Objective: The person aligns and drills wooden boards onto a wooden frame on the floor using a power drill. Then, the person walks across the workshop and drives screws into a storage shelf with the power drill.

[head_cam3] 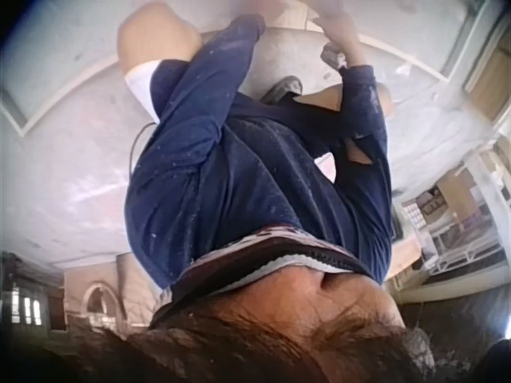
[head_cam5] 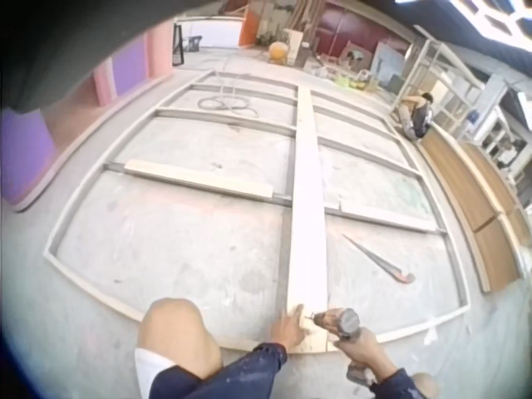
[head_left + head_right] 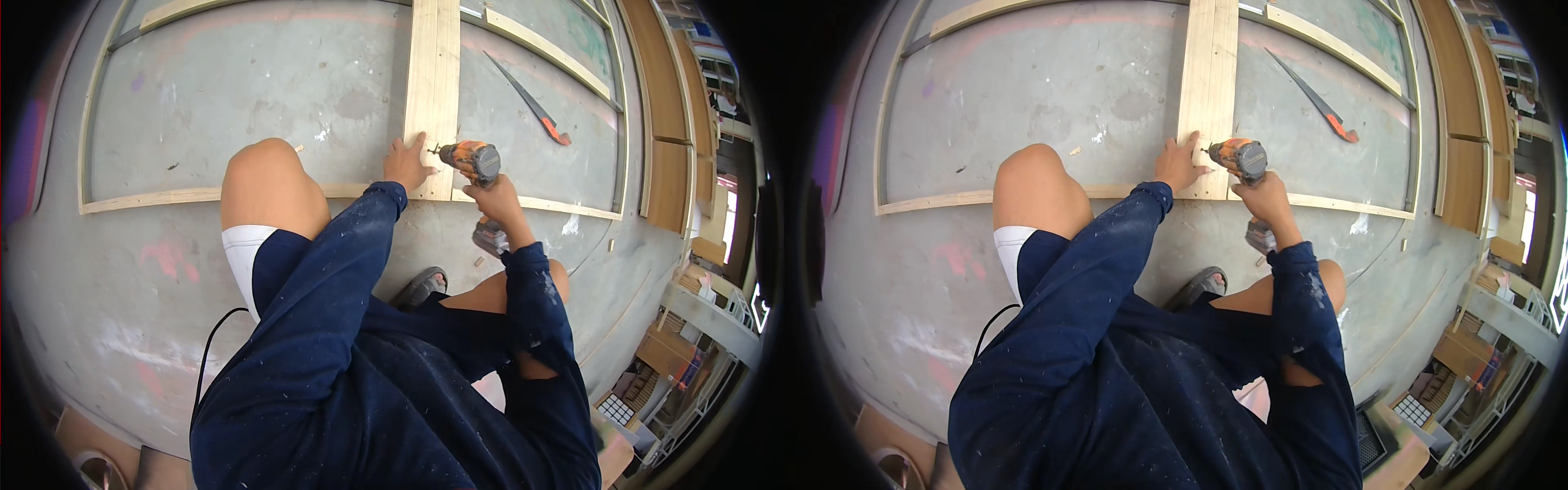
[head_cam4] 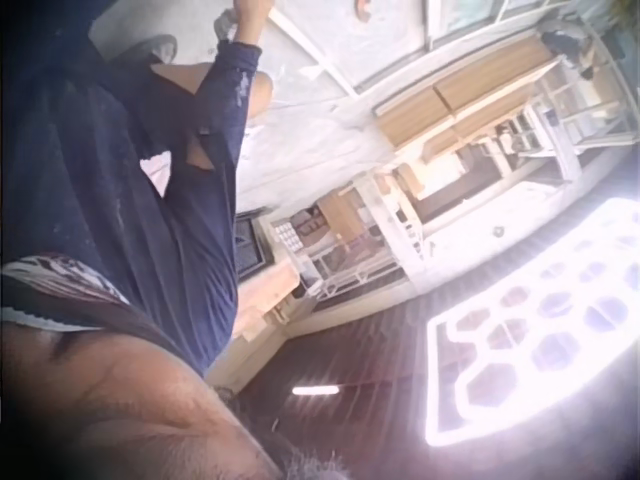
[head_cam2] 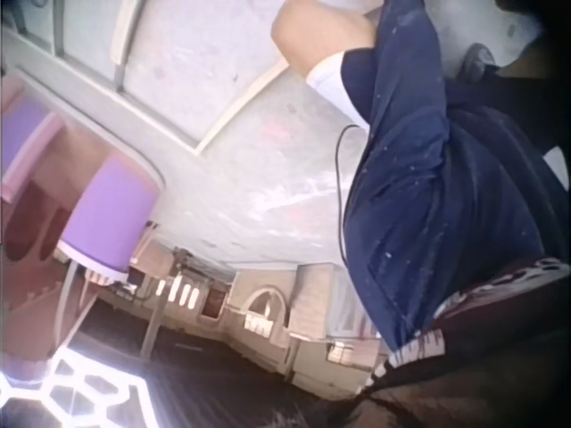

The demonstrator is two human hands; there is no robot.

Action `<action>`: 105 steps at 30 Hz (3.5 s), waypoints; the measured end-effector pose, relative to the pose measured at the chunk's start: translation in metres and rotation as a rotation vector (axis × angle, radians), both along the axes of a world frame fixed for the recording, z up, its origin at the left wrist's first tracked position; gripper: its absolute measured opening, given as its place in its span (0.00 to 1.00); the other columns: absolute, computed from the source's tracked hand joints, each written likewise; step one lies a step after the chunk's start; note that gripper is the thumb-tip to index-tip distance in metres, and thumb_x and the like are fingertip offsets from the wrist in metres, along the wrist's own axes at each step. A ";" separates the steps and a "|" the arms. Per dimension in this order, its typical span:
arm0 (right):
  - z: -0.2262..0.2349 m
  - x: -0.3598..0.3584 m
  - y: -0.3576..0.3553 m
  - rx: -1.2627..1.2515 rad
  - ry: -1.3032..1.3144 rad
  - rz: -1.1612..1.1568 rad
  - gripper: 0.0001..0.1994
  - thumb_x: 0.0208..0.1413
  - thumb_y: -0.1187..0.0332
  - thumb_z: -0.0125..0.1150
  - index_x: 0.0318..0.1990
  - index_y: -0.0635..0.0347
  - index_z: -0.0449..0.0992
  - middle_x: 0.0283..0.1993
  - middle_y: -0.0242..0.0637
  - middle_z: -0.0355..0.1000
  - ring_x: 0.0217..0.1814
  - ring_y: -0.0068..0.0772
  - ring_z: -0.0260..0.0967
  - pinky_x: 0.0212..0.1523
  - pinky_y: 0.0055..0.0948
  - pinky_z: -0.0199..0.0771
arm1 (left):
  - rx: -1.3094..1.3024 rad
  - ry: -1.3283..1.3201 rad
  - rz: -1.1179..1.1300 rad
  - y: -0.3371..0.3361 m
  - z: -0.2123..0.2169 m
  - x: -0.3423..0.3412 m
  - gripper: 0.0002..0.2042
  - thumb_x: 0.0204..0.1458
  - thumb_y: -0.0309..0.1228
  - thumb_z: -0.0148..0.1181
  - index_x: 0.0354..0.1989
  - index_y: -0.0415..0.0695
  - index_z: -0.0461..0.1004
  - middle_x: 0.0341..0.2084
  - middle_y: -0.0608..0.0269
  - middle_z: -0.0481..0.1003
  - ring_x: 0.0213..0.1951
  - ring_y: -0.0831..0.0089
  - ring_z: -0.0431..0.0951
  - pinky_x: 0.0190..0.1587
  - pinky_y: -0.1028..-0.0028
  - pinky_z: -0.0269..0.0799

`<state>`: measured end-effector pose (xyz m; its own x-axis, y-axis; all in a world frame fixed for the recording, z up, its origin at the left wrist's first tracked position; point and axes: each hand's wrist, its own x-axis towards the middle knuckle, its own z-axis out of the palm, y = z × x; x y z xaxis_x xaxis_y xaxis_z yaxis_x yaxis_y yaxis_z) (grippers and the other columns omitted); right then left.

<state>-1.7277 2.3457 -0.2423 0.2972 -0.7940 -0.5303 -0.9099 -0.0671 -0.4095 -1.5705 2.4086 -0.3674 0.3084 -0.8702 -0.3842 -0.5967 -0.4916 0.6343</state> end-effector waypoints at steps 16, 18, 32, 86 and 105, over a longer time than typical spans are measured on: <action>0.054 -0.056 -0.011 -0.133 0.105 0.031 0.15 0.40 0.64 0.61 0.36 0.64 0.77 0.32 0.51 0.74 0.36 0.52 0.72 0.38 0.40 0.72 | -0.471 -0.167 -0.193 -0.032 -0.027 -0.006 0.07 0.46 0.33 0.59 0.30 0.45 0.79 0.28 0.58 0.72 0.37 0.62 0.72 0.41 0.63 0.63; 0.052 -0.057 -0.012 -0.168 0.202 0.108 0.14 0.41 0.64 0.59 0.37 0.59 0.77 0.34 0.48 0.75 0.38 0.51 0.72 0.40 0.41 0.72 | -0.462 -0.203 -0.220 -0.033 -0.026 -0.007 0.06 0.45 0.29 0.59 0.30 0.42 0.78 0.27 0.54 0.74 0.34 0.59 0.73 0.39 0.63 0.67; 0.027 -0.071 -0.033 0.023 0.426 0.355 0.12 0.40 0.71 0.54 0.35 0.58 0.78 0.38 0.45 0.75 0.41 0.44 0.74 0.42 0.37 0.73 | 0.055 -0.012 -0.836 0.021 0.018 -0.038 0.13 0.40 0.36 0.64 0.32 0.42 0.79 0.26 0.51 0.77 0.33 0.55 0.77 0.39 0.63 0.71; -0.169 -0.335 0.164 -0.072 -0.096 -0.817 0.20 0.47 0.58 0.60 0.45 0.60 0.71 0.38 0.51 0.74 0.38 0.51 0.73 0.34 0.37 0.71 | 0.504 -0.275 -0.329 -0.062 0.006 -0.028 0.70 0.27 0.63 0.66 0.63 0.42 0.15 0.59 0.30 0.13 0.63 0.38 0.14 0.59 0.39 0.39; -0.164 -0.193 -0.293 -0.529 0.231 -0.058 0.35 0.43 0.65 0.63 0.60 0.60 0.55 0.59 0.51 0.58 0.58 0.53 0.59 0.51 0.44 0.66 | 0.505 -0.304 -0.325 -0.067 -0.003 -0.033 0.72 0.24 0.65 0.66 0.63 0.36 0.17 0.58 0.22 0.16 0.61 0.30 0.16 0.60 0.40 0.33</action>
<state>-1.9202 2.0527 -0.4058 0.1690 -0.9802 -0.1030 -0.9800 -0.1560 -0.1237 -1.6040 2.3417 -0.3703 0.2205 -0.6731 -0.7059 -0.8801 -0.4493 0.1534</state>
